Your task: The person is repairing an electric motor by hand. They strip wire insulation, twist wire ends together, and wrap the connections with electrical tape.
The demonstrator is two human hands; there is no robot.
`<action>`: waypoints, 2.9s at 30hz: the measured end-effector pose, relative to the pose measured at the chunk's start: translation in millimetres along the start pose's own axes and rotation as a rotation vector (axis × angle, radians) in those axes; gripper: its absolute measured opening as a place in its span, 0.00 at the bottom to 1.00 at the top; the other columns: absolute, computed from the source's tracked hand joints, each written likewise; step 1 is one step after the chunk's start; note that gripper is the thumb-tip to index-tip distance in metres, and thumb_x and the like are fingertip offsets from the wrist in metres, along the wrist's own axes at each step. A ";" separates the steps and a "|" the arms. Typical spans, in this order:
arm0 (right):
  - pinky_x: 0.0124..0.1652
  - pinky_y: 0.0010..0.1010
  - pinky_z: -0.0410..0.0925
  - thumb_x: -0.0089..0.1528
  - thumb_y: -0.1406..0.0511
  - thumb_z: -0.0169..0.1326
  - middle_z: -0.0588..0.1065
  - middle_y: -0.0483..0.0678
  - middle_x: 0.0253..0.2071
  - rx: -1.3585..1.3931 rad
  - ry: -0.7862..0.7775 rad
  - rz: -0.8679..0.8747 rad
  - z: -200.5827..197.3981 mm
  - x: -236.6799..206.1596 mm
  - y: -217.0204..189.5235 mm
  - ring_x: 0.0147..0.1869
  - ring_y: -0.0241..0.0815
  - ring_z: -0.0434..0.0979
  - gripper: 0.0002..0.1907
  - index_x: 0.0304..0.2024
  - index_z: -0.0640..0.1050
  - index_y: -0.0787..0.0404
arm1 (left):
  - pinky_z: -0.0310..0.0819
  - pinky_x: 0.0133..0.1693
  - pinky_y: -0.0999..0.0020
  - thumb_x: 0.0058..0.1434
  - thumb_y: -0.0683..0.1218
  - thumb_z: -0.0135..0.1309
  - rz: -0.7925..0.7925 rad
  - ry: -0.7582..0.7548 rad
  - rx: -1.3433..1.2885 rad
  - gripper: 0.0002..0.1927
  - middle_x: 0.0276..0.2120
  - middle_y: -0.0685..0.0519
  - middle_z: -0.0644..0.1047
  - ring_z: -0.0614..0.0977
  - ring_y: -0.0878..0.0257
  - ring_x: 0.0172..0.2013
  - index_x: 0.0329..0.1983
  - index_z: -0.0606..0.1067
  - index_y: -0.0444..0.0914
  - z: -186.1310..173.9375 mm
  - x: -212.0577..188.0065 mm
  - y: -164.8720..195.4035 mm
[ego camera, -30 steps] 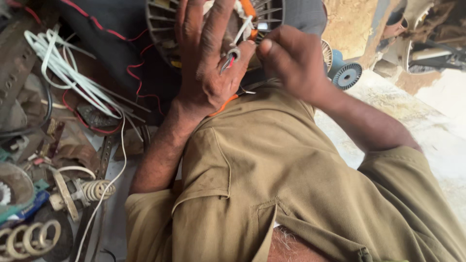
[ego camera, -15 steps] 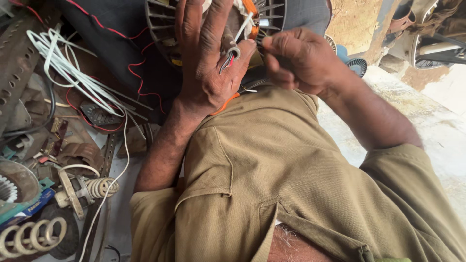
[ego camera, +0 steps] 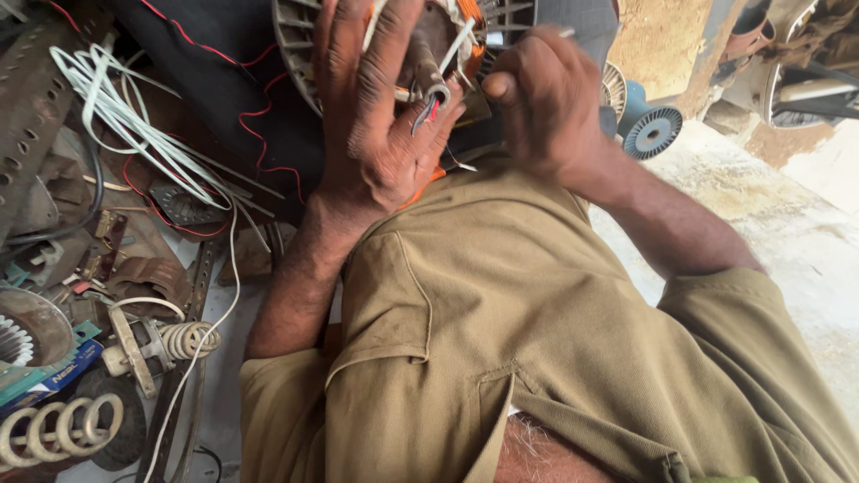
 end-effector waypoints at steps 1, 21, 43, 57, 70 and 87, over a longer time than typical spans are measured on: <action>0.34 0.41 0.66 0.69 0.72 0.60 0.71 0.52 0.35 0.080 -0.014 0.059 -2.9 -0.5 0.9 0.37 0.52 0.73 0.06 0.44 0.74 0.66 | 0.51 0.73 0.30 0.74 0.43 0.64 0.003 0.019 0.004 0.23 0.72 0.40 0.58 0.58 0.35 0.73 0.67 0.69 0.43 -1.0 1.0 0.4; 0.31 0.38 0.62 0.72 0.75 0.58 0.71 0.51 0.34 0.024 0.051 -0.093 9.5 -2.4 -8.3 0.34 0.50 0.70 0.07 0.40 0.73 0.67 | 0.44 0.72 0.33 0.72 0.44 0.63 -0.070 0.032 0.109 0.10 0.73 0.39 0.52 0.51 0.35 0.74 0.54 0.82 0.38 -15.3 11.9 18.4; 0.31 0.41 0.63 0.59 0.75 0.64 0.71 0.53 0.34 -0.119 -0.032 -0.192 -12.9 9.9 -32.9 0.33 0.49 0.71 0.10 0.40 0.75 0.71 | 0.42 0.72 0.38 0.72 0.41 0.62 -0.045 0.043 0.132 0.12 0.78 0.45 0.49 0.49 0.41 0.76 0.56 0.81 0.45 1.1 3.3 14.8; 0.47 0.40 0.73 0.60 0.67 0.69 0.77 0.55 0.49 0.088 -0.220 -0.005 -38.7 -23.1 -16.5 0.51 0.53 0.79 0.18 0.51 0.81 0.64 | 0.32 0.72 0.40 0.73 0.46 0.64 -0.117 0.052 0.215 0.07 0.80 0.46 0.44 0.43 0.41 0.77 0.52 0.83 0.51 1.7 -0.3 24.2; 0.47 0.39 0.75 0.59 0.69 0.66 0.78 0.53 0.44 0.408 -0.182 -0.143 -11.7 -20.0 -7.3 0.49 0.51 0.80 0.11 0.45 0.83 0.65 | 0.41 0.72 0.43 0.66 0.42 0.67 -0.248 0.067 -0.207 0.07 0.75 0.41 0.49 0.49 0.41 0.76 0.45 0.80 0.42 -31.6 -3.2 4.0; 0.42 0.35 0.78 0.67 0.68 0.57 0.81 0.56 0.42 1.503 -0.263 0.636 -44.4 -58.7 -39.1 0.45 0.49 0.86 0.12 0.51 0.72 0.65 | 0.43 0.72 0.39 0.64 0.43 0.66 -0.310 0.091 -0.194 0.08 0.72 0.36 0.51 0.52 0.36 0.74 0.44 0.80 0.41 -31.4 -12.4 6.0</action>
Point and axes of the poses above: each hand's wrist, its own x-axis towards the middle knuckle, its own z-axis out of the palm, y = z × x, the point moved 2 cm from there along x, towards the middle knuckle
